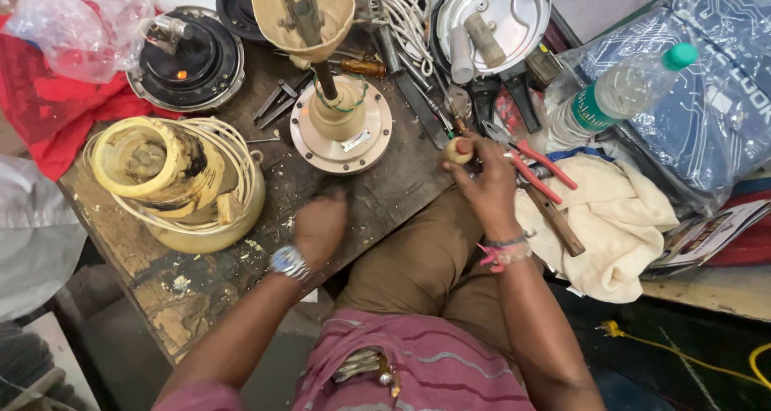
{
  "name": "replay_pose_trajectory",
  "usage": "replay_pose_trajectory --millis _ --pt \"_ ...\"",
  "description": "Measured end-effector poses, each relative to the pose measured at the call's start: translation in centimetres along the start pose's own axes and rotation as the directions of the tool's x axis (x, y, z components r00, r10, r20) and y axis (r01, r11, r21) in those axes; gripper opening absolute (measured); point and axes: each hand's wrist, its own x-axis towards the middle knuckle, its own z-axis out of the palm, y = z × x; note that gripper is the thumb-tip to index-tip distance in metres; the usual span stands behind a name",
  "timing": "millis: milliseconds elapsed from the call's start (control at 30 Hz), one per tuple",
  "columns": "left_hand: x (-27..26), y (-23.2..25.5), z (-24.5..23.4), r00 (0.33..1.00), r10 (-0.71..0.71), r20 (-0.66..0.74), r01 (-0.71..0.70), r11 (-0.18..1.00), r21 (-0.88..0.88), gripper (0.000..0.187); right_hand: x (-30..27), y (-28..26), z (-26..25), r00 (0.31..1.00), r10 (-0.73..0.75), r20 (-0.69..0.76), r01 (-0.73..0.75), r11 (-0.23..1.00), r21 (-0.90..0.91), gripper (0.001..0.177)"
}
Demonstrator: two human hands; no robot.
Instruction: The person sits on the floor and works on a disassembled electrical appliance, likely a mixer or grinder. They use a screwdriver to adjust internal components and wires, then wipe the base with a cloth. Another person briefly assists by handing over a plastic bag containing parts.
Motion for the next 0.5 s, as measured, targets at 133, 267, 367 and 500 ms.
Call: replay_pose_trajectory --millis 133,267,367,500 --pt "-2.9 -4.4 -2.7 0.99 -0.134 0.054 0.128 0.986 0.103 0.019 0.2 3.3 3.7 0.994 0.064 0.087 -0.062 0.998 -0.017 0.052" --pt "-4.8 -2.3 -4.8 0.993 -0.116 0.01 0.117 0.991 -0.07 0.036 0.6 4.2 6.1 0.998 -0.027 0.053 0.03 0.998 -0.06 0.062" --pt "-3.7 3.5 -4.0 0.991 -0.035 0.13 0.056 0.984 -0.166 0.052 -1.1 4.0 6.4 0.999 -0.018 -0.05 0.017 1.0 -0.014 0.078" --pt "1.1 9.4 -1.1 0.975 0.21 -0.071 -0.221 0.931 -0.291 0.058 -5.5 4.1 6.4 0.955 0.187 -0.232 -0.149 0.974 0.17 0.074"
